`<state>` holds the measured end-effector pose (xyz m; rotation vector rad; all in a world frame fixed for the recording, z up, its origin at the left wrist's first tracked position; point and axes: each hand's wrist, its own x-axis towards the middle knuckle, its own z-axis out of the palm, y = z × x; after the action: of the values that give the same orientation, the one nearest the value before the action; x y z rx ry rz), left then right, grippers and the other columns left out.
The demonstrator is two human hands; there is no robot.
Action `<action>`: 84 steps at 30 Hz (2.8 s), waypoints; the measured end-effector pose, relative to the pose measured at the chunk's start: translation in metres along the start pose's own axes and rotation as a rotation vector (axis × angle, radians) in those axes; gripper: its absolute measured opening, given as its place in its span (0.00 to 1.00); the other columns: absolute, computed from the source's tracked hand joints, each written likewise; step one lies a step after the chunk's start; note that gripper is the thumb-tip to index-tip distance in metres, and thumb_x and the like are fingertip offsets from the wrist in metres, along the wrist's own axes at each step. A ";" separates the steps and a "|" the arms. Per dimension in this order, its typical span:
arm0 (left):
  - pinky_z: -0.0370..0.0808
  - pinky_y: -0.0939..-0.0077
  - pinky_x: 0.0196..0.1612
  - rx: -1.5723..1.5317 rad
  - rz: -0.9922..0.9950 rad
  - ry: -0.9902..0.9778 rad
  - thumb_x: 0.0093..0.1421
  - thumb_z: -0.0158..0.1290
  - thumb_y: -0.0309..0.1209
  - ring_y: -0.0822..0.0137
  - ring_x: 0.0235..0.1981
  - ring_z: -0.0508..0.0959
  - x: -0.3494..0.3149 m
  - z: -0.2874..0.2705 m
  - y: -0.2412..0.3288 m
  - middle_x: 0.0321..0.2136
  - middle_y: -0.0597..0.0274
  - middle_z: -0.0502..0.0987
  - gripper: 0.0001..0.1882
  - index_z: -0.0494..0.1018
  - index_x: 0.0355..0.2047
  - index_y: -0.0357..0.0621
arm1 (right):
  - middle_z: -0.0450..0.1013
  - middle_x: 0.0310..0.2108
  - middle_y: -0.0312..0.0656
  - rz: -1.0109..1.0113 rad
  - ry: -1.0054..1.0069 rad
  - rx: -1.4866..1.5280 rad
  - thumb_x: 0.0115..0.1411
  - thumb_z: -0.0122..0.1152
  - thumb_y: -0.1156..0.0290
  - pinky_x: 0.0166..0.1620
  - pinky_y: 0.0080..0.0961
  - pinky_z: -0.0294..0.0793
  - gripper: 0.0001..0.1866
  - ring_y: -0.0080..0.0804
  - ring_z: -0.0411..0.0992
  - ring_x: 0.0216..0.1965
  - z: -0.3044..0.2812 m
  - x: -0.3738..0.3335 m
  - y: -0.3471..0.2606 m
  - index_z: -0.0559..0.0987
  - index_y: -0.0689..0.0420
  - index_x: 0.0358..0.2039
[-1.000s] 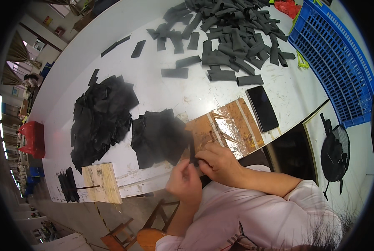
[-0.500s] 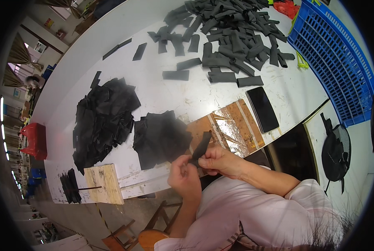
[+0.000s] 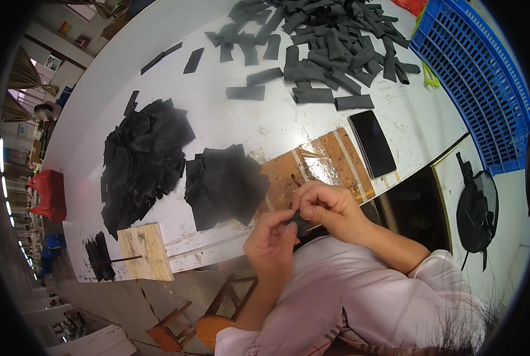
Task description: Processing or sorting black rectangular foam components at a factory workbench.
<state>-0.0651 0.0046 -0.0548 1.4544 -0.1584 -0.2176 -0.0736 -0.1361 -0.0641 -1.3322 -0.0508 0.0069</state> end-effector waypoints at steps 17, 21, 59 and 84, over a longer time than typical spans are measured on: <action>0.49 0.90 0.06 -1.520 -0.641 -0.279 0.54 0.35 0.21 0.83 0.03 0.54 0.065 -0.004 0.023 0.24 0.55 0.69 0.12 0.62 0.39 0.33 | 0.62 0.19 0.29 0.420 -0.265 0.288 0.57 0.51 0.66 0.20 0.09 0.56 0.09 0.13 0.57 0.19 -0.031 0.057 -0.035 0.70 0.58 0.24; 0.50 0.91 0.07 -1.426 -0.636 -0.175 0.53 0.36 0.21 0.83 0.03 0.55 0.065 -0.009 -0.012 0.31 0.47 0.72 0.15 0.62 0.41 0.30 | 0.61 0.15 0.29 0.447 -0.134 0.368 0.56 0.51 0.65 0.18 0.11 0.53 0.12 0.14 0.55 0.16 -0.029 0.052 -0.016 0.71 0.59 0.21; 0.66 0.77 0.41 0.091 0.512 -0.137 0.52 0.47 0.19 0.69 0.34 0.71 0.058 0.005 0.005 0.33 0.55 0.72 0.07 0.69 0.32 0.32 | 0.68 0.23 0.41 -0.541 -0.090 -0.834 0.47 0.57 0.65 0.25 0.27 0.65 0.12 0.33 0.68 0.25 -0.033 0.048 -0.041 0.70 0.62 0.20; 0.67 0.82 0.37 -0.151 0.254 -0.200 0.50 0.51 0.17 0.72 0.33 0.70 0.064 0.016 -0.005 0.31 0.59 0.71 0.06 0.71 0.30 0.32 | 0.67 0.19 0.45 -0.354 -0.177 -0.950 0.50 0.51 0.71 0.26 0.35 0.66 0.04 0.46 0.67 0.24 -0.041 0.041 0.003 0.70 0.58 0.27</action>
<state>-0.0066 -0.0265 -0.0592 1.2478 -0.4765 -0.1631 -0.0307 -0.1741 -0.0751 -2.2513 -0.4878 -0.2239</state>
